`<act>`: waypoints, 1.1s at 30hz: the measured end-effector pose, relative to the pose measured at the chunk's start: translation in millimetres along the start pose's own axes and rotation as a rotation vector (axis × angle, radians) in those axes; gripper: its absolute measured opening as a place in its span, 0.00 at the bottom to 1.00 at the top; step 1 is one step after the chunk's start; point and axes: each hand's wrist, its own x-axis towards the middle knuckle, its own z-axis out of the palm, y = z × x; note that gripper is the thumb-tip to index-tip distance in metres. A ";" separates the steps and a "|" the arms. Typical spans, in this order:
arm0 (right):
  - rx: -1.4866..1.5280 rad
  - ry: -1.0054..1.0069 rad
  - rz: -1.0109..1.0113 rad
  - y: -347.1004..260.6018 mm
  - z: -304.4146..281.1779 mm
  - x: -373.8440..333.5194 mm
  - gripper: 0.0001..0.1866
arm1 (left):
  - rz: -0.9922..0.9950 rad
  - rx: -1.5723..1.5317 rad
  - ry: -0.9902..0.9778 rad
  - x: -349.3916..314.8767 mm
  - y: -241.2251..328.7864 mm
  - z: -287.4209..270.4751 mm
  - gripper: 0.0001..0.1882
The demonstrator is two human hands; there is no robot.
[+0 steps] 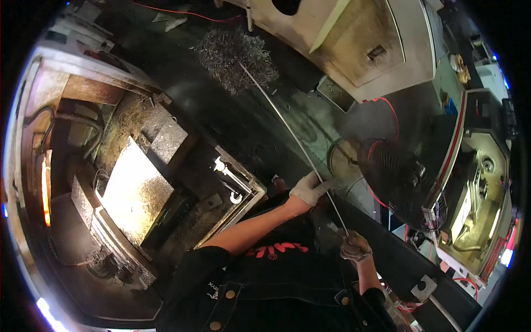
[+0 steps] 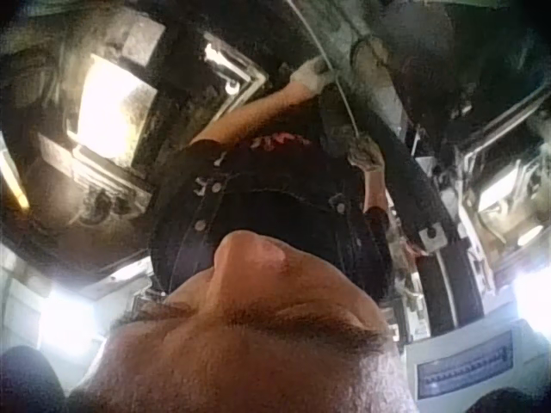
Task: The person operates a metal lathe in a workshop, repeatedly opening the machine door to insert and remove small metal rings. They use a screwdriver to adjust the chuck and a long metal rod to clear metal shavings from the machine bed into a blue bin.
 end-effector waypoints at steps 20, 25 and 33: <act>0.122 -0.042 0.233 -55.3 -15.6 31.0 0.23 | 0.036 0.156 0.255 4.1 6.6 -7.3 0.15; 0.026 -0.136 0.292 -73.2 -19.4 42.3 0.22 | 0.189 0.114 0.345 -2.8 25.6 -4.4 0.14; -0.156 -0.241 0.410 -76.9 10.0 28.5 0.24 | 0.176 0.322 0.388 -74.0 59.1 20.6 0.19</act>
